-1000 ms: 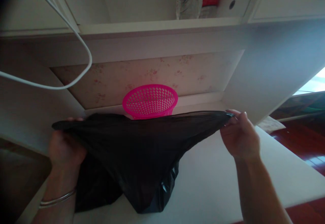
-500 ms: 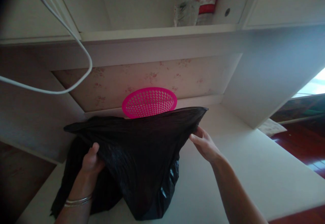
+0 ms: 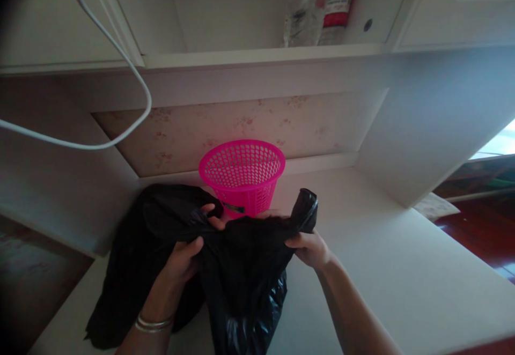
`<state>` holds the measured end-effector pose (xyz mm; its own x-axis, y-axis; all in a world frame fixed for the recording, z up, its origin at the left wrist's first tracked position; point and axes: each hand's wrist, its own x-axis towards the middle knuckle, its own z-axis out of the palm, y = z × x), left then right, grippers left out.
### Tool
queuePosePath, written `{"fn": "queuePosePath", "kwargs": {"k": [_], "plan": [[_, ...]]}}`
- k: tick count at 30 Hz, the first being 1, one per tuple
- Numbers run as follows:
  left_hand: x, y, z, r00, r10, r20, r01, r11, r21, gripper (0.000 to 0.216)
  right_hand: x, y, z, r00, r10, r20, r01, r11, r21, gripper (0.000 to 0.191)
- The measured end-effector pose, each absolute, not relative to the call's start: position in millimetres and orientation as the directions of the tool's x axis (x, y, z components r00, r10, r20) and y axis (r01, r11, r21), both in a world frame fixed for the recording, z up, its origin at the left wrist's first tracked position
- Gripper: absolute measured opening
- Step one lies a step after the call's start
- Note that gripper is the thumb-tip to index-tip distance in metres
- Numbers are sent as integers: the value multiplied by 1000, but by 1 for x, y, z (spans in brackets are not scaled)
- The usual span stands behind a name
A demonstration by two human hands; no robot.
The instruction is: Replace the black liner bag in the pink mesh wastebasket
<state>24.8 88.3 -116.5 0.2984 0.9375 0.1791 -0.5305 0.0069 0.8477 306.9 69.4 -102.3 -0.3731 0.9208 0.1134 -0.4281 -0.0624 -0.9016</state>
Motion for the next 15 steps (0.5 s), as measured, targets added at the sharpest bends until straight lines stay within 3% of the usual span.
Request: {"fn": "queuePosePath", "kwargs": {"k": [3,8,11,15], "plan": [[46,80,-111,316,947,59,-458,98,883,41,296,65,-103,-451,887,100,-415,-109,-903,64],[70,66,-111,175,970,-168,-470,232,852,41,278,60,-110,-507,856,103,-331,-83,-940,43],[74,63,-114,153,967,-203,-478,252,841,46,269,58,-118,-529,847,50,-266,-110,-958,58],[77,60,-119,100,971,-215,-504,236,831,51,261,50,-127,-539,842,-4,-195,-130,-972,52]]}}
